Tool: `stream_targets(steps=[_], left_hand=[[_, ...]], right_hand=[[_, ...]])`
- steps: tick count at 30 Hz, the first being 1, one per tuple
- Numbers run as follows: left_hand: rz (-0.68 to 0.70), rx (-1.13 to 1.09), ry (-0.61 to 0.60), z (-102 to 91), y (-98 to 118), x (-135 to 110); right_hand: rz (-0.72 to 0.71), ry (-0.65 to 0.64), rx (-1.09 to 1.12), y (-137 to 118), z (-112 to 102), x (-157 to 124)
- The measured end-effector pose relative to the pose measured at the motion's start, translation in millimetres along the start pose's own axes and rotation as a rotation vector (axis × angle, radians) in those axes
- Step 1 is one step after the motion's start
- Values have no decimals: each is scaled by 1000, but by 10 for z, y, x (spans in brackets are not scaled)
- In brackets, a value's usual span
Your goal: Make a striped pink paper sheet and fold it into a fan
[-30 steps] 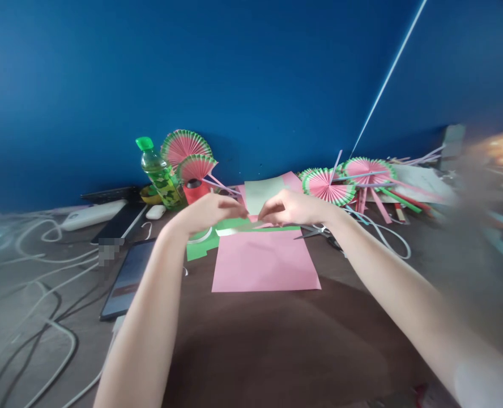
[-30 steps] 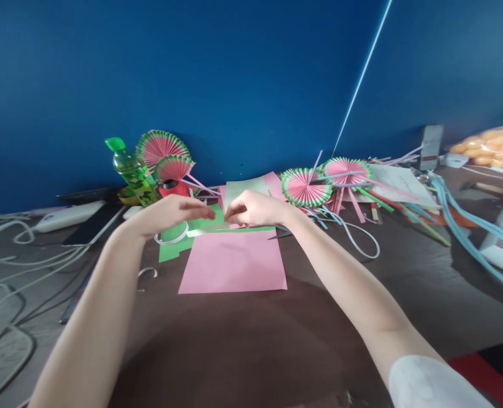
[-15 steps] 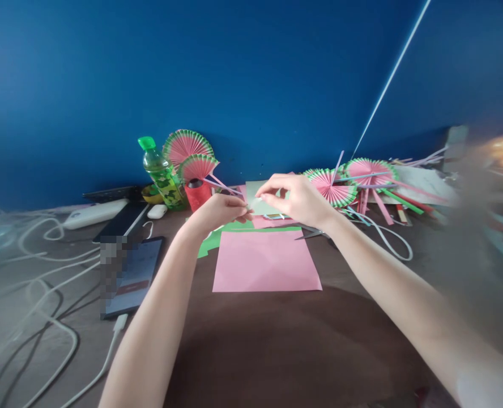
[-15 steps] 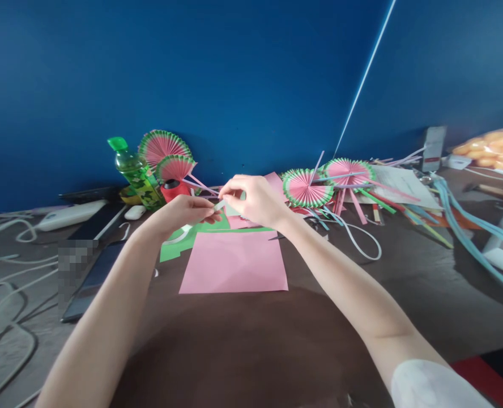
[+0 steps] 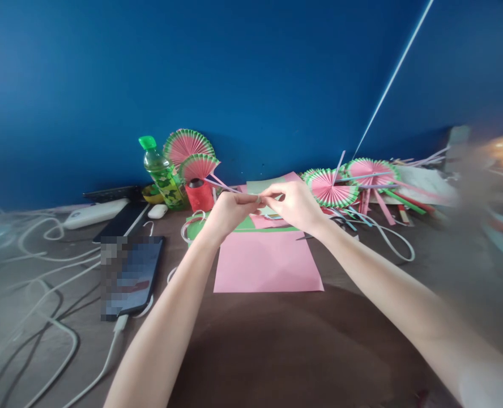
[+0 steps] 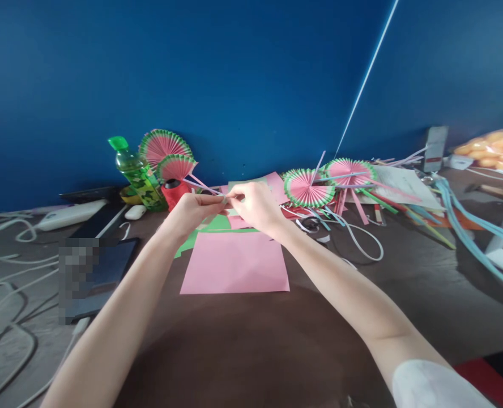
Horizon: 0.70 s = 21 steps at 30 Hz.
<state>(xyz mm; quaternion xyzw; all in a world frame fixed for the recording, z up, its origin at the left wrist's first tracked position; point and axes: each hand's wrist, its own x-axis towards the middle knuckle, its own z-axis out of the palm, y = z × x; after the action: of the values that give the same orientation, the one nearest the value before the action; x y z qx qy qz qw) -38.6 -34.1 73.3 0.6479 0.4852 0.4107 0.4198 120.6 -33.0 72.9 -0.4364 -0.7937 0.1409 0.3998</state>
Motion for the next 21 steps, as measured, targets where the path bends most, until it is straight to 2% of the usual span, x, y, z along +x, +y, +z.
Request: stream_targets(steps=[7,10,17,21], left_hand=[[28,169,68,64,18,-37],[19,174,78,91,6,-36],[85,124,144,179,-149,22],[134,206,189,219,-203,39]], right_hand=[[-32,12,-46,102,88,2],[-30,-1,-71,111,107,4],[8,28,-94,92,152,-2],[46,58,-92,81,190,-11]])
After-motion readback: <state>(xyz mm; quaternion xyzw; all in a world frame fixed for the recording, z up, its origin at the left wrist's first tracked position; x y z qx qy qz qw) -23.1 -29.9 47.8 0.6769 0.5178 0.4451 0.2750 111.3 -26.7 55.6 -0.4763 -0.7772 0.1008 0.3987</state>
